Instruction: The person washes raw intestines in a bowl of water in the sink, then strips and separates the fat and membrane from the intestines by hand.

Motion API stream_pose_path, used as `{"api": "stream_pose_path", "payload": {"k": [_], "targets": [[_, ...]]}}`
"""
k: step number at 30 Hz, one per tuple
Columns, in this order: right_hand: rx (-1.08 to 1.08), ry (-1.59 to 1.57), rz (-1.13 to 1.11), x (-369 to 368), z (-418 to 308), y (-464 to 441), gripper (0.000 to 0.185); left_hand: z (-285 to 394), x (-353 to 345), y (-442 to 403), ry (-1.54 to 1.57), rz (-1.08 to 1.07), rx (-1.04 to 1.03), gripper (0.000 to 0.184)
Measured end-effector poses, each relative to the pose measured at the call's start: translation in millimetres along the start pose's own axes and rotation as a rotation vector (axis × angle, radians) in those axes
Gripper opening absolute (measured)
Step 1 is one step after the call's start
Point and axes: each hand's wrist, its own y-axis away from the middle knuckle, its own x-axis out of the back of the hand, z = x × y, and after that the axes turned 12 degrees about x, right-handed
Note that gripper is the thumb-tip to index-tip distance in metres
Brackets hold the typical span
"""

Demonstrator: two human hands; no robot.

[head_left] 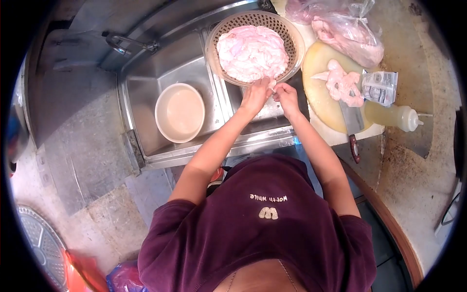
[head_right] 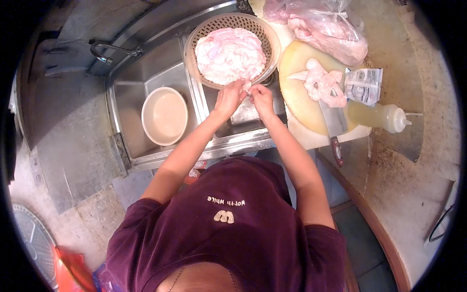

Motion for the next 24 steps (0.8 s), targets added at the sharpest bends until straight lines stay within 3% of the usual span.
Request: {"api": "stream_pose_path", "payload": {"k": [6,12,15,21,24], "targets": [[0.004,0.017,-0.005,3,-2,0,0.015,-3,-2,-3,0.029,-0.073,-0.013,0.023],[0.040,-0.029,-0.050,12,9,6,0.015,0,14,13,0.082,-0.476,0.017,0.020],[0.015,-0.037,-0.048,13,12,10,0.016,-9,11,14,0.067,-0.407,-0.054,0.018],[0.004,-0.019,-0.042,14,11,10,0.016,-21,-2,12,-0.106,-0.477,-0.113,0.018],[0.015,-0.024,-0.027,14,10,10,0.015,-15,2,15,-0.021,-0.337,-0.156,0.021]]}}
